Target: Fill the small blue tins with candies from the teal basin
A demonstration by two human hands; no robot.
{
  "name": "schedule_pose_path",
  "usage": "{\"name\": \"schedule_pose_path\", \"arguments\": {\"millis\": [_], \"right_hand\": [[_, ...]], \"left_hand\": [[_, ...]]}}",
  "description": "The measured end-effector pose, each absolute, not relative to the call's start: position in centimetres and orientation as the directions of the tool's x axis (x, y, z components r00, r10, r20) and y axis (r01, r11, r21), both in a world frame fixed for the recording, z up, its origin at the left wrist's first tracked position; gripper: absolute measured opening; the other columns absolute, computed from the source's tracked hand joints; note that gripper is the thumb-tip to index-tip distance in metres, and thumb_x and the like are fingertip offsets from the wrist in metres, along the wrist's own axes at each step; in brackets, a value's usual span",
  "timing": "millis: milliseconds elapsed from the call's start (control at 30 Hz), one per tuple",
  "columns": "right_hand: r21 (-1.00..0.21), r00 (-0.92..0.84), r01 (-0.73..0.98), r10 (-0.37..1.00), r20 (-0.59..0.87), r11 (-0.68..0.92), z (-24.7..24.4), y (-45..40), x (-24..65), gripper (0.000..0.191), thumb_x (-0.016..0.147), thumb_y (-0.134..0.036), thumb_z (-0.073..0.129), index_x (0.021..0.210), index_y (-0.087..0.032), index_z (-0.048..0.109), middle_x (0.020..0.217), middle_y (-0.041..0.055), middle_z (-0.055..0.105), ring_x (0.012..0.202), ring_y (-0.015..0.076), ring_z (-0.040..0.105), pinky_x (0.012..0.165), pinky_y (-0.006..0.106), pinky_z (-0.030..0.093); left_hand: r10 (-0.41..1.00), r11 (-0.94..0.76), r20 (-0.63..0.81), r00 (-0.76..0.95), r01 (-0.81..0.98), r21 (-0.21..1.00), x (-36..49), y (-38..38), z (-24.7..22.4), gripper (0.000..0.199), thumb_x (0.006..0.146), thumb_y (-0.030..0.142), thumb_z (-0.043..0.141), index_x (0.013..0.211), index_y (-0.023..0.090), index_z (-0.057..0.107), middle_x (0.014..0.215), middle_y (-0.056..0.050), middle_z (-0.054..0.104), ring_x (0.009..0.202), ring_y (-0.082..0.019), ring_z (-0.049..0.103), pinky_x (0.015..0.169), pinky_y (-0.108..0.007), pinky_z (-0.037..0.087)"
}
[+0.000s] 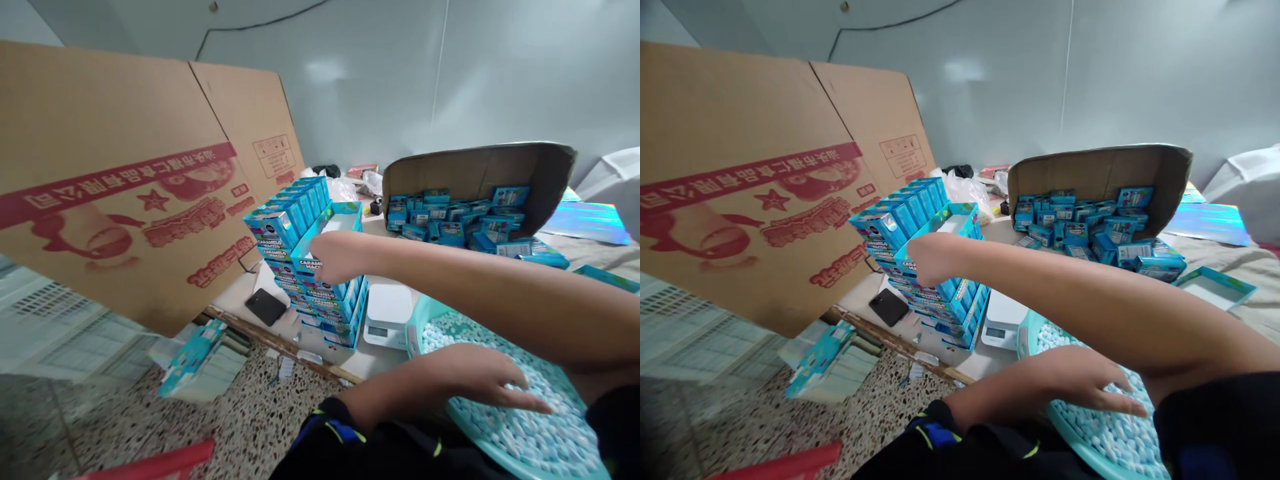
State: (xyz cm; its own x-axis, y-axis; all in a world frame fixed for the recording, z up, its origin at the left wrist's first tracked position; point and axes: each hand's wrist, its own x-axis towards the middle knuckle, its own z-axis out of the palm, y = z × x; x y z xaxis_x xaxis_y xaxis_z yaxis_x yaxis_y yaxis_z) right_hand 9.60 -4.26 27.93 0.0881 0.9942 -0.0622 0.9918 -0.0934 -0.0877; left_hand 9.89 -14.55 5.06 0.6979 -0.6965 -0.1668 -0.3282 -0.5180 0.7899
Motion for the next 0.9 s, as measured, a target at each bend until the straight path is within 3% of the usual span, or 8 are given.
{"name": "schedule_pose_path", "arguments": {"millis": [167, 267, 400, 533, 600, 700, 767, 900], "right_hand": [[-0.087, 0.095, 0.991, 0.995, -0.042, -0.098, 27.4, -4.3, 9.4, 0.019, 0.086, -0.02, 0.061, 0.093, -0.01, 0.075, 0.097, 0.0155, 0.073, 0.076, 0.0225, 0.066, 0.056, 0.03, 0.042], [-0.093, 0.11, 0.99, 0.993, 0.041, -0.106, 26.7, -4.3, 9.2, 0.021, 0.089, -0.027, 0.061, 0.092, -0.012, 0.075, 0.092, 0.0143, 0.073, 0.081, 0.0248, 0.067, 0.07, 0.036, 0.048], [-0.07, 0.063, 0.997, 0.937, 0.343, -0.041, 25.6, -6.1, 9.1, 0.051, 0.096, -0.057, 0.055, 0.095, -0.01, 0.076, 0.102, 0.0169, 0.072, 0.098, 0.0303, 0.066, 0.098, 0.048, 0.045], [0.014, 0.003, 1.0, 0.82, 0.573, -0.013, 23.8, -10.3, 10.9, 0.042, 0.103, -0.045, 0.048, 0.111, -0.01, 0.072, 0.126, 0.017, 0.063, 0.114, 0.028, 0.058, 0.105, 0.044, 0.041], [-0.001, 0.087, 0.995, 0.841, 0.533, -0.102, 21.7, -12.7, 13.1, 0.038, 0.105, -0.037, 0.044, 0.108, -0.012, 0.072, 0.12, 0.0152, 0.064, 0.11, 0.0262, 0.059, 0.102, 0.043, 0.043], [-0.101, 0.459, 0.887, 0.833, 0.308, -0.451, 16.9, -16.7, 18.0, 0.034, 0.104, -0.036, 0.046, 0.103, -0.015, 0.072, 0.111, 0.0146, 0.066, 0.106, 0.0267, 0.062, 0.092, 0.039, 0.047], [-0.117, 0.706, 0.708, 0.703, 0.082, -0.697, 13.3, -19.5, 21.8, 0.027, 0.099, -0.037, 0.054, 0.109, -0.018, 0.071, 0.118, 0.0137, 0.066, 0.113, 0.0282, 0.062, 0.088, 0.036, 0.048], [-0.115, 0.879, 0.476, 0.475, 0.04, -0.872, 8.2, -24.3, 29.0, 0.03, 0.098, -0.034, 0.054, 0.12, -0.018, 0.068, 0.121, 0.0159, 0.065, 0.108, 0.0294, 0.066, 0.085, 0.035, 0.049]], "left_hand": [[-0.709, -0.524, -0.176, 0.683, -0.343, 0.779, 9.8, -14.9, 4.3, 0.055, 0.09, 0.07, 0.056, 0.071, 0.019, 0.065, 0.077, -0.004, 0.068, 0.072, -0.018, 0.06, 0.066, -0.029, 0.04], [-0.7, -0.526, -0.165, 0.695, -0.345, 0.777, 9.7, -14.9, 3.8, 0.047, 0.093, 0.064, 0.056, 0.08, 0.02, 0.068, 0.086, -0.003, 0.071, 0.082, -0.019, 0.064, 0.071, -0.028, 0.043], [-0.678, -0.609, -0.268, 0.684, -0.32, 0.725, 9.5, -14.4, 3.7, 0.036, 0.095, 0.053, 0.057, 0.099, 0.021, 0.072, 0.106, -0.003, 0.074, 0.099, -0.021, 0.067, 0.083, -0.029, 0.046], [-0.607, -0.74, -0.381, 0.698, -0.32, 0.591, 9.5, -14.0, 4.2, 0.041, 0.089, 0.056, 0.064, 0.113, 0.023, 0.071, 0.118, -0.006, 0.071, 0.11, -0.027, 0.065, 0.09, -0.033, 0.048], [-0.594, -0.771, -0.406, 0.694, -0.348, 0.533, 9.6, -14.1, 4.4, 0.049, 0.086, 0.059, 0.066, 0.12, 0.024, 0.068, 0.124, -0.008, 0.068, 0.112, -0.029, 0.064, 0.088, -0.035, 0.049], [-0.554, -0.82, -0.44, 0.706, -0.373, 0.435, 9.6, -14.4, 4.8, 0.06, 0.083, 0.064, 0.068, 0.126, 0.023, 0.065, 0.127, -0.012, 0.065, 0.113, -0.031, 0.064, 0.087, -0.037, 0.05], [-0.527, -0.843, -0.453, 0.719, -0.374, 0.388, 9.6, -14.5, 5.2, 0.065, 0.081, 0.067, 0.068, 0.128, 0.022, 0.063, 0.127, -0.014, 0.064, 0.112, -0.032, 0.064, 0.086, -0.037, 0.051], [-0.506, -0.861, -0.487, 0.712, -0.378, 0.341, 9.7, -14.5, 6.0, 0.065, 0.081, 0.069, 0.066, 0.122, 0.02, 0.067, 0.116, -0.014, 0.07, 0.11, -0.033, 0.065, 0.084, -0.037, 0.051]]}}
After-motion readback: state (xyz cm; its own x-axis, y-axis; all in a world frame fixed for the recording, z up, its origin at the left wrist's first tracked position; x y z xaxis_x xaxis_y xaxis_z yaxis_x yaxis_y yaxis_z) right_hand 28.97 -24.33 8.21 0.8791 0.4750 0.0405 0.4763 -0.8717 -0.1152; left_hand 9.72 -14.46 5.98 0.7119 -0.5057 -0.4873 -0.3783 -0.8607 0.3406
